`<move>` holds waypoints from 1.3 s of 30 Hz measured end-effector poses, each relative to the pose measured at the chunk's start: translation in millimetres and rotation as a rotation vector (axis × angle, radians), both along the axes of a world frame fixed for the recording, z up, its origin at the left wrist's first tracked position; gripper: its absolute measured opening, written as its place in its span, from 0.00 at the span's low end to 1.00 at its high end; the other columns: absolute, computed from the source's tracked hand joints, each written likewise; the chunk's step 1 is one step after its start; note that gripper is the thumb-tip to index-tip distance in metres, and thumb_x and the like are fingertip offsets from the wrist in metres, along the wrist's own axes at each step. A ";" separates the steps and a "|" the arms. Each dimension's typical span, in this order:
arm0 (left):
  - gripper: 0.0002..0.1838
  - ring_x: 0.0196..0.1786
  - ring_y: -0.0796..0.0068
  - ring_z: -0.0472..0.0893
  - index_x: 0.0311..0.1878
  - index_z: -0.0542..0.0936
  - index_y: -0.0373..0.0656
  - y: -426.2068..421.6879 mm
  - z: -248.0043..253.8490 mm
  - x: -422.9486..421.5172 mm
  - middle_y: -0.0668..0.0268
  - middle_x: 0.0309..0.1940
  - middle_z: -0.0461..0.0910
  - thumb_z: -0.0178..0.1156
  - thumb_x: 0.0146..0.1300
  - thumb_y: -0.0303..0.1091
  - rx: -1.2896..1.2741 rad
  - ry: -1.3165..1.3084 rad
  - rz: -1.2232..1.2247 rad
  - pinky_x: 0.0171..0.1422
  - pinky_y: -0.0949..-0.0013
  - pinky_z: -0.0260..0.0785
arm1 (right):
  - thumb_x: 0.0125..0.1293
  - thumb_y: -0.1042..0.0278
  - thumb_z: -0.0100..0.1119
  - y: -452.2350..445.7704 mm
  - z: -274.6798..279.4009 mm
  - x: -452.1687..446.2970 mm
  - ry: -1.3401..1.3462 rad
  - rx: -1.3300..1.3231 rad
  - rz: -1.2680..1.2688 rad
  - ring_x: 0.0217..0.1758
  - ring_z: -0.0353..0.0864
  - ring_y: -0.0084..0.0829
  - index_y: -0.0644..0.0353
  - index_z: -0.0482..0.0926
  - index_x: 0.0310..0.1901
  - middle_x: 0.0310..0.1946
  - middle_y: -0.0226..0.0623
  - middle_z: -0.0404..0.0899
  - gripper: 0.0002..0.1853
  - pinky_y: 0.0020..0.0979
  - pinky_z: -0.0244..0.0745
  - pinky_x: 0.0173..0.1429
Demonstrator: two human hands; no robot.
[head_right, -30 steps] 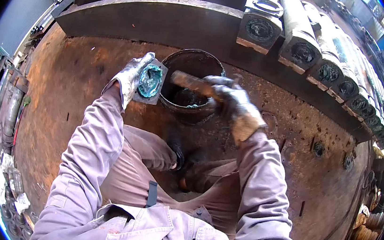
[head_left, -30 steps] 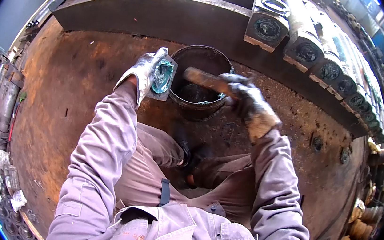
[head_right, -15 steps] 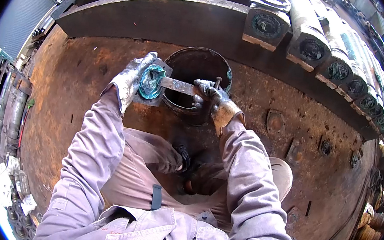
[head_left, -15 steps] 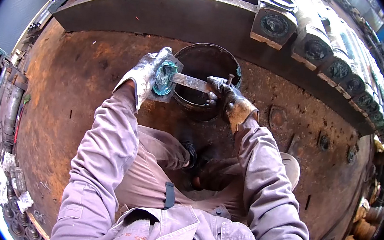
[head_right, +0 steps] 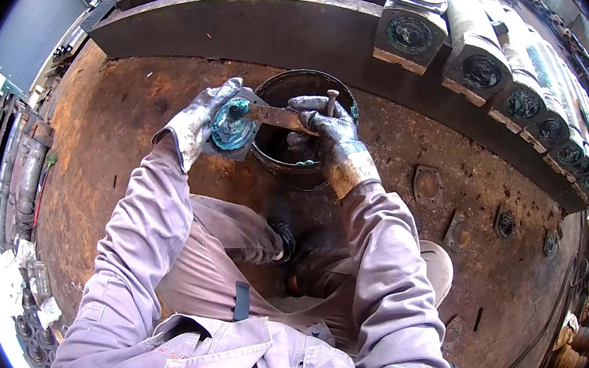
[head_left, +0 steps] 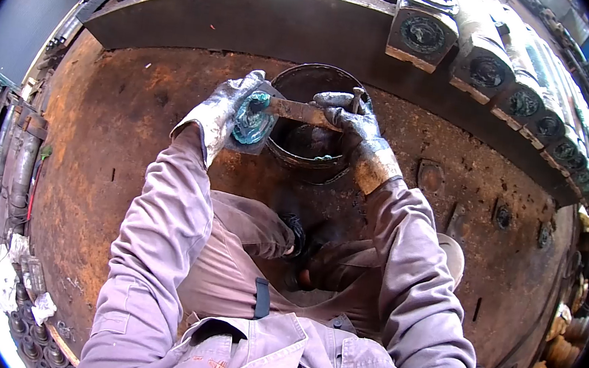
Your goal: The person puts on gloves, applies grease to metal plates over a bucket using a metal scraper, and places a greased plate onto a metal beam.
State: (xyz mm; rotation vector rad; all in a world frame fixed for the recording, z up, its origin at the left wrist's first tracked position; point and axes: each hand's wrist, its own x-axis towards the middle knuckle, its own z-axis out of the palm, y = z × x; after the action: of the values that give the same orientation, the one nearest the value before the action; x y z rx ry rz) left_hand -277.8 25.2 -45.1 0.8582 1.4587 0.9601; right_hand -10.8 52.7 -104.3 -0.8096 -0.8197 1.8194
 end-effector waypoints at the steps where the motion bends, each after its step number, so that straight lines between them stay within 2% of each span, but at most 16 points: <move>1: 0.27 0.54 0.65 0.83 0.59 0.85 0.51 0.8 -1.0 -0.2 0.65 0.54 0.87 0.60 0.76 0.64 0.011 -0.031 0.018 0.54 0.50 0.82 | 0.69 0.77 0.65 2.8 -0.1 1.7 0.001 0.000 0.001 0.39 0.91 0.44 0.61 0.86 0.55 0.50 0.45 0.89 0.13 0.40 0.93 0.34; 3: 0.27 0.52 0.66 0.85 0.60 0.85 0.51 -3.0 10.6 4.3 0.66 0.53 0.87 0.63 0.74 0.64 -0.032 -0.039 0.022 0.53 0.51 0.83 | 0.66 0.81 0.63 9.9 -0.7 6.0 0.119 0.198 0.169 0.42 0.91 0.45 0.62 0.87 0.54 0.52 0.45 0.89 0.15 0.40 0.93 0.36; 8: 0.30 0.50 0.66 0.87 0.60 0.85 0.50 -6.2 29.3 7.0 0.63 0.54 0.88 0.67 0.70 0.65 -0.131 -0.007 -0.033 0.54 0.49 0.85 | 0.55 0.99 0.50 -11.9 32.5 -11.7 -0.048 0.403 0.201 0.52 0.91 0.37 0.66 0.88 0.49 0.51 0.44 0.90 0.26 0.37 0.92 0.41; 13: 0.33 0.54 0.64 0.87 0.67 0.80 0.50 -9.4 27.5 5.5 0.62 0.56 0.88 0.65 0.71 0.66 -0.143 -0.074 -0.027 0.53 0.48 0.86 | 0.64 0.91 0.62 -16.1 24.3 -22.2 -0.020 0.880 0.359 0.55 0.89 0.35 0.66 0.90 0.48 0.54 0.45 0.90 0.14 0.35 0.83 0.55; 16: 0.29 0.50 0.67 0.88 0.63 0.82 0.50 -10.9 25.8 6.7 0.65 0.53 0.88 0.64 0.73 0.63 -0.010 0.020 -0.043 0.49 0.54 0.86 | 0.65 0.81 0.70 -30.8 51.9 -17.2 -0.468 1.170 0.373 0.53 0.90 0.39 0.61 0.91 0.48 0.52 0.44 0.90 0.11 0.36 0.84 0.54; 20: 0.25 0.43 0.73 0.86 0.54 0.86 0.50 -3.2 25.0 6.8 0.67 0.44 0.87 0.64 0.74 0.62 -0.076 0.087 -0.074 0.40 0.66 0.80 | 0.62 0.80 0.71 -33.6 64.7 -12.1 -0.753 1.362 0.494 0.53 0.91 0.41 0.45 0.93 0.51 0.50 0.32 0.92 0.19 0.37 0.87 0.55; 23: 0.24 0.42 0.74 0.85 0.52 0.85 0.51 3.9 16.4 2.5 0.67 0.42 0.86 0.62 0.75 0.63 -0.057 0.090 -0.108 0.41 0.65 0.80 | 0.61 0.79 0.70 -31.2 87.3 -2.3 -0.898 1.552 0.543 0.53 0.91 0.41 0.45 0.92 0.52 0.54 0.31 0.91 0.20 0.39 0.87 0.54; 24: 0.20 0.45 0.71 0.85 0.52 0.84 0.50 -2.4 27.6 7.4 0.69 0.43 0.85 0.73 0.68 0.53 -0.107 -0.038 -0.046 0.48 0.64 0.80 | 0.61 0.76 0.70 -29.3 92.3 4.3 -0.829 1.535 0.568 0.54 0.90 0.41 0.44 0.92 0.53 0.56 0.32 0.90 0.19 0.40 0.87 0.55; 25: 0.20 0.45 0.71 0.85 0.52 0.84 0.50 0.6 20.5 4.2 0.69 0.43 0.85 0.73 0.68 0.53 -0.105 -0.041 -0.044 0.48 0.64 0.80 | 0.62 0.75 0.71 -22.5 85.9 8.8 -0.733 1.504 0.587 0.55 0.90 0.45 0.48 0.92 0.51 0.52 0.37 0.91 0.16 0.41 0.86 0.57; 28: 0.32 0.52 0.67 0.84 0.53 0.81 0.48 12.9 -9.0 -13.6 0.67 0.48 0.86 0.84 0.42 0.37 0.142 0.237 -0.301 0.61 0.64 0.76 | 0.61 0.80 0.70 -17.3 63.5 37.1 -0.394 1.271 0.466 0.59 0.89 0.47 0.61 0.91 0.48 0.46 0.44 0.92 0.13 0.44 0.83 0.65; 29: 0.38 0.54 0.65 0.84 0.54 0.80 0.48 16.1 -16.1 -19.4 0.66 0.49 0.86 0.86 0.34 0.32 0.200 0.311 -0.363 0.65 0.64 0.75 | 0.65 0.85 0.62 -10.4 45.7 50.5 -0.208 1.215 0.440 0.64 0.85 0.49 0.64 0.90 0.49 0.52 0.48 0.90 0.14 0.50 0.82 0.67; 31: 0.33 0.52 0.67 0.84 0.53 0.80 0.48 16.8 -16.4 -20.2 0.66 0.48 0.86 0.85 0.40 0.35 0.307 0.338 -0.403 0.63 0.64 0.75 | 0.61 0.90 0.61 -23.6 27.5 82.1 -0.300 0.639 0.307 0.62 0.87 0.48 0.65 0.90 0.46 0.54 0.47 0.90 0.15 0.48 0.83 0.66; 34: 0.22 0.49 0.73 0.83 0.52 0.82 0.50 11.4 0.3 -3.9 0.71 0.47 0.85 0.79 0.57 0.42 0.115 0.150 -0.253 0.59 0.67 0.76 | 0.59 0.92 0.62 -21.2 21.4 112.0 -0.305 0.274 0.163 0.58 0.89 0.42 0.67 0.89 0.45 0.55 0.46 0.89 0.16 0.41 0.85 0.65; 35: 0.18 0.48 0.75 0.82 0.53 0.82 0.50 9.3 3.9 -0.6 0.72 0.48 0.85 0.71 0.67 0.48 0.078 0.103 -0.207 0.57 0.68 0.76 | 0.59 0.92 0.62 -18.4 13.8 114.5 -0.310 0.275 0.159 0.58 0.89 0.42 0.67 0.89 0.45 0.55 0.46 0.89 0.16 0.41 0.85 0.65; 37: 0.17 0.46 0.77 0.81 0.54 0.83 0.51 5.8 11.7 5.4 0.73 0.48 0.84 0.64 0.76 0.53 0.043 0.054 -0.158 0.56 0.69 0.76 | 0.58 0.90 0.63 -5.4 -20.4 114.5 -0.627 0.876 0.074 0.53 0.90 0.36 0.68 0.89 0.45 0.55 0.46 0.89 0.14 0.36 0.86 0.61; 39: 0.18 0.47 0.75 0.81 0.56 0.83 0.51 1.4 22.6 13.9 0.71 0.49 0.84 0.64 0.75 0.53 -0.078 0.086 -0.079 0.53 0.64 0.78 | 0.68 0.73 0.68 -0.2 -41.4 117.4 -0.240 0.042 0.250 0.48 0.91 0.31 0.58 0.90 0.48 0.50 0.41 0.91 0.09 0.31 0.85 0.54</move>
State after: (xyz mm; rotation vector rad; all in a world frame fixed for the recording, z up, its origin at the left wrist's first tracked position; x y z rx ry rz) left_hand -263.9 26.6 -22.6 0.9024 1.5145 0.8105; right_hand 106.6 52.6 -145.7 -0.9446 -1.1532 1.9381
